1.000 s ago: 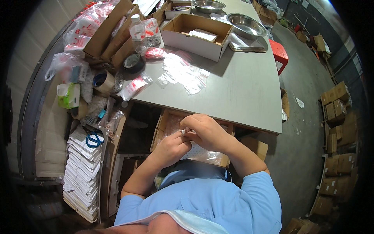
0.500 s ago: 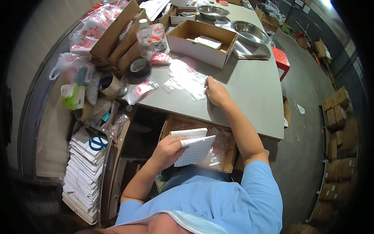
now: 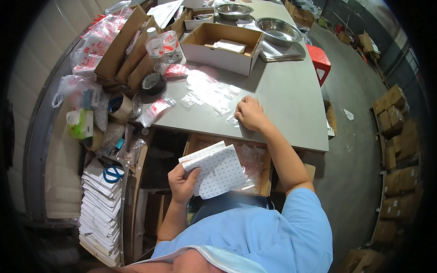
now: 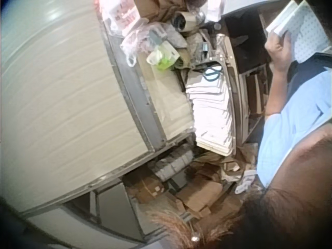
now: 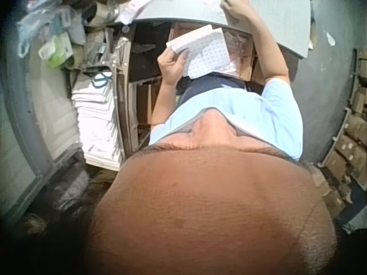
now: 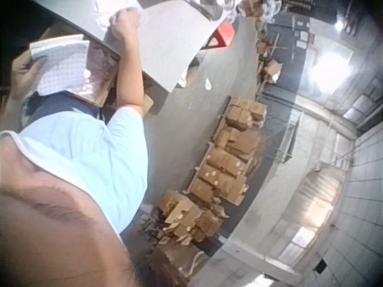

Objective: The person places white dotted sheets into individual transparent plastic bags, handling each sheet one by one and sliding it into a separate bag on a cluttered workstation.

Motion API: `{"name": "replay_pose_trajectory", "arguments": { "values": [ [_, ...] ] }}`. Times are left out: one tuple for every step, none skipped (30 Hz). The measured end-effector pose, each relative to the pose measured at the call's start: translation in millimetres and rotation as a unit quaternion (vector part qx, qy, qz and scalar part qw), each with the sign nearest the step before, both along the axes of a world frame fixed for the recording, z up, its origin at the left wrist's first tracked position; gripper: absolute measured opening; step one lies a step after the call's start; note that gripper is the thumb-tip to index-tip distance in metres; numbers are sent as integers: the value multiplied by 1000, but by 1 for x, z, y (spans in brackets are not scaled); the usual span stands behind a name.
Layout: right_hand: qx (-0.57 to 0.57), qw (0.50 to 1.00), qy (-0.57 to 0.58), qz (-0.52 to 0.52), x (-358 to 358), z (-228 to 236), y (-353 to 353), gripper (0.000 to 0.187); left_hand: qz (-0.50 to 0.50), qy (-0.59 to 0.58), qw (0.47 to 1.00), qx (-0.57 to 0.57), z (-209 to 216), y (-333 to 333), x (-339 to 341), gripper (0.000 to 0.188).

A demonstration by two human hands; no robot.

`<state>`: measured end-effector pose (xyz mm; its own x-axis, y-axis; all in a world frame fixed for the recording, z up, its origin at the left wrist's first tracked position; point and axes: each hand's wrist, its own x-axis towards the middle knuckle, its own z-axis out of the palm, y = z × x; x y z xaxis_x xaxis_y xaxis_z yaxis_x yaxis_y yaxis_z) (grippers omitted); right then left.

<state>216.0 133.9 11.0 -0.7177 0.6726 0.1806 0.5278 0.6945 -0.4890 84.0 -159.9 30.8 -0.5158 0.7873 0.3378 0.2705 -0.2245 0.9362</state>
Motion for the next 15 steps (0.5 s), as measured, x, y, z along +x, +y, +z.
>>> {"name": "replay_pose_trajectory", "arguments": {
  "values": [
    [2, 1000, 6, -12, -2, 2, -5, 19, 2, -8, 1000, 0, -1, -2, 1, 19],
    [-57, 997, 1, -45, 0, 10, -6, 25, 10, -35, 999, 3, -2, -5, 0, 18],
    [-49, 998, 30, -34, 4, 12, -10, 27, 17, -61, 998, 6, -4, -9, -1, 18],
    [-42, 997, 58, -24, 11, 13, -15, 29, 24, -88, 996, 10, -7, -12, -2, 18],
    [-36, 996, 85, -11, 17, 13, -22, 32, 37, -125, 991, 1, -11, -17, -4, 19],
    [-45, 997, 59, 11, 23, 16, -30, 33, 47, -166, 985, 22, -15, -16, -4, 20],
    [-61, 996, 46, 45, 28, 20, -42, 32, 58, -208, 976, 43, -18, -16, -5, 21],
    [-80, 993, 34, 82, 33, 25, -54, 31, 66, -210, 975, 37, -19, -18, -7, 23],
    [-98, 988, 23, 118, 38, 31, -67, 30, 74, -196, 977, 22, -22, -19, -9, 23],
    [-132, 985, 19, 113, 39, 42, -83, 28, 66, -201, 977, 20, -19, -20, -8, 22],
    [-152, 979, 67, 121, 39, 43, -92, 27, 55, -207, 977, 18, -17, -18, -7, 22],
    [-171, 970, 116, 128, 39, 43, -100, 27, 52, -187, 981, 8, -17, -17, -6, 22],
    [-189, 959, 163, 137, 38, 45, -110, 27, 51, -167, 985, -2, -16, -17, -4, 21],
    [-259, 932, 210, 140, 35, 54, -124, 26, 47, -146, 988, -12, -15, -16, -2, 21],
    [-212, 936, 206, 191, 31, 63, -131, 30, 40, -129, 991, -18, -13, -16, 0, 20]
  ]
}}
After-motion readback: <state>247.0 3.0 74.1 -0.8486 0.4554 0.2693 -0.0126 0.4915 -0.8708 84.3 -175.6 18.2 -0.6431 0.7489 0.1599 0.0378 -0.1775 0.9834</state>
